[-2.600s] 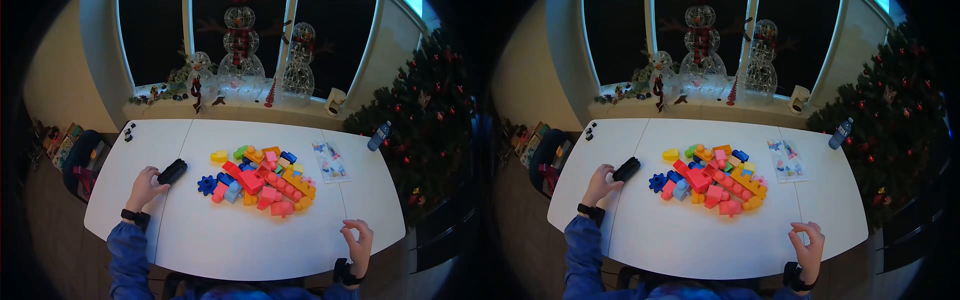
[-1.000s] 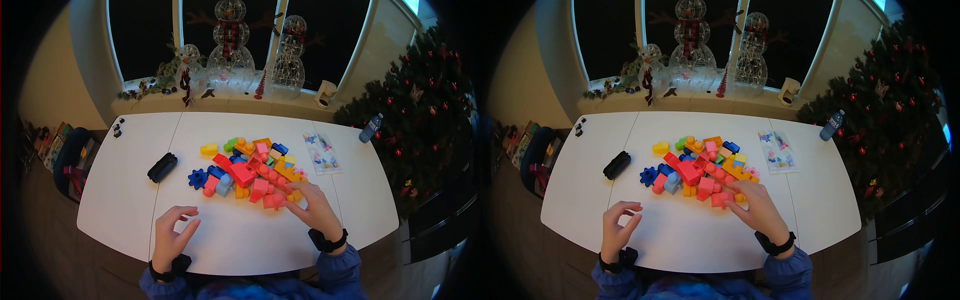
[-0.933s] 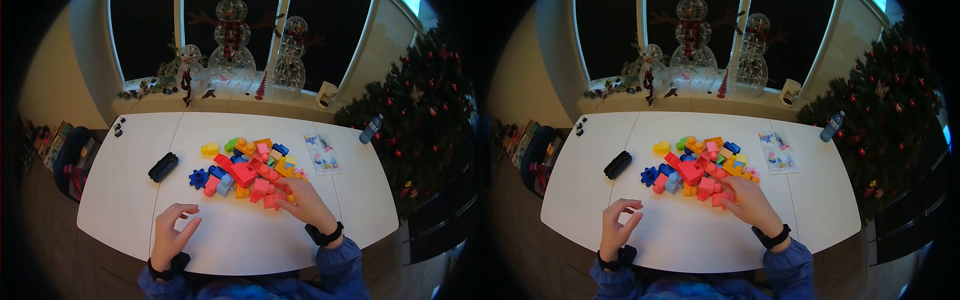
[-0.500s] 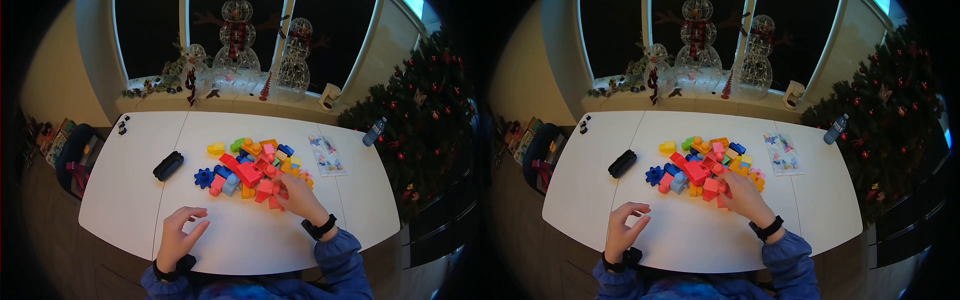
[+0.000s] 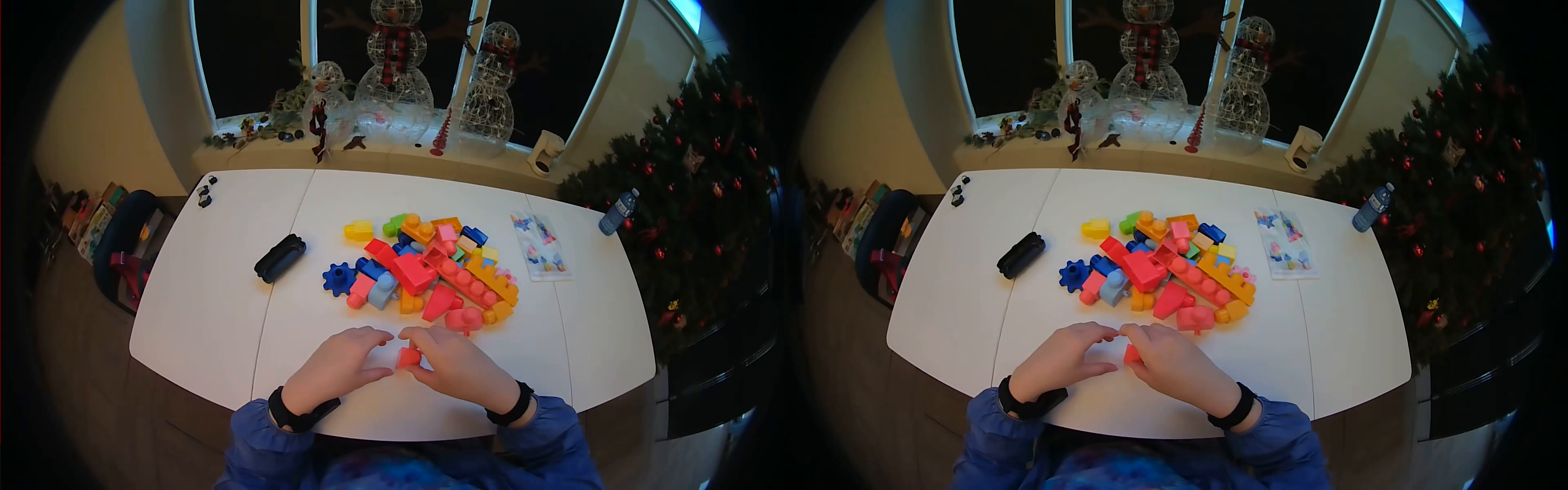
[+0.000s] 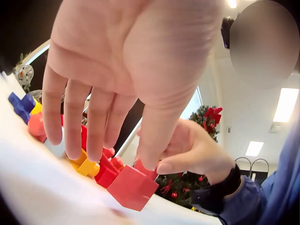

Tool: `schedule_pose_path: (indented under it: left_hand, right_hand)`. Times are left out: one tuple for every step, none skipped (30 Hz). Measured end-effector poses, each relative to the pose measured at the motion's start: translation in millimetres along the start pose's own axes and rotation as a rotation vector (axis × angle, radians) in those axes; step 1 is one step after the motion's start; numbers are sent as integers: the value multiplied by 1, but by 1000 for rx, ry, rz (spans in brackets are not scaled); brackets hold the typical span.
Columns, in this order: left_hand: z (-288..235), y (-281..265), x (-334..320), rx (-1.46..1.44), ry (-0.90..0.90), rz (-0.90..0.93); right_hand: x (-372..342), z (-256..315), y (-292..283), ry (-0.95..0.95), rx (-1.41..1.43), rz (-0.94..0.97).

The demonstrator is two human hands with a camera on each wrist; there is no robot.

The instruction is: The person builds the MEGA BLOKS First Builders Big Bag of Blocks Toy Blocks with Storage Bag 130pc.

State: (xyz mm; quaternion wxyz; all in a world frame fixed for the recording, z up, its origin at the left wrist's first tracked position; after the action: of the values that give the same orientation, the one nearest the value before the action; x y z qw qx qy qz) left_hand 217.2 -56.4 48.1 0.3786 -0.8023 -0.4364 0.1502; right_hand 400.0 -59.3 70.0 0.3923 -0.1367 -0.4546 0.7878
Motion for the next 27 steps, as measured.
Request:
schedule_pose_path:
  left_hand:
    - [1,5,5,28,15,41]
    - [2,9,9,48,17,68]
    - [3,14,12,68,20,97]
    - [4,17,14,87,22,129]
    - [4,18,14,89,24,137]
    - [5,19,15,90,25,145]
    - [5,19,16,90,27,151]
    - [6,20,16,99,22,151]
    - [7,21,16,108,16,149]
    - [8,21,15,116,11,147]
    - [8,22,15,112,14,135]
    - [9,22,14,107,17,121]
    - [9,22,13,103,19,107]
    - [7,17,12,84,14,74]
    - [3,11,11,64,9,42]
    - [0,5,11,45,5,10]
    - [1,-4,12,81,-17,-59]
    - [5,-17,14,116,-39,-127]
    - [9,-28,15,149,-64,-194]
    - [17,-35,18,198,-105,-239]
    - [29,-41,23,249,-146,-285]
    - [39,-42,27,300,-187,-333]
    - [49,-37,31,299,-225,-317]
    - [58,-32,35,300,-262,-302]
    - [65,-29,38,302,-297,-290]
    - [69,-26,41,306,-308,-276]
    - [71,-24,44,310,-317,-261]
  right_hand:
    - [2,0,5,3,16,21]
    - [3,-2,9,-3,22,19]
    - [4,-4,14,-7,31,17]
    - [4,-5,17,-9,40,15]
    - [4,-5,18,-18,45,9]
    - [4,-5,17,-26,50,4]
    - [4,-5,17,-36,53,-1]
    - [4,-6,17,-29,58,15]
    - [4,-7,17,-23,61,31]
    - [4,-7,17,-17,65,48]
    - [2,-6,13,-18,58,43]
    - [0,-4,8,-21,50,38]
    - [-2,-2,3,-24,42,33]
    - [-6,-2,-4,-17,43,-7]
    - [-12,-2,-11,-10,44,-47]
    - [-18,-3,-18,-2,45,-89]
    - [-25,-4,-25,40,54,-100]
    - [-34,-5,-32,83,64,-110]
    - [-42,-7,-37,129,75,-117]
    - [-50,-7,-41,140,68,-142]
    - [-56,-8,-45,150,60,-167]
    - [-63,-8,-48,158,51,-193]
    - [-69,-9,-49,182,67,-203]
    - [-76,-9,-49,206,83,-215]
    - [-81,-10,-50,226,96,-230]
    - [-86,-9,-49,240,130,-237]
    - [-91,-9,-49,255,163,-246]
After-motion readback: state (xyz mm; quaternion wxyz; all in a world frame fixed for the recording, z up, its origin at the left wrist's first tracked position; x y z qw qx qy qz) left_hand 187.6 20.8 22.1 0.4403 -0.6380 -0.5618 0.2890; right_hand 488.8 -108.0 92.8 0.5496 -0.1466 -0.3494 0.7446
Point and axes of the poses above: each hand's wrist, its own x-axis towards the middle knuckle, its own y-axis out of the palm, z = x × y, the point moved 5 cm from there along x, towards the middle knuckle, and after that the axes turned 5 degrees about z, right-handed, at the moved point
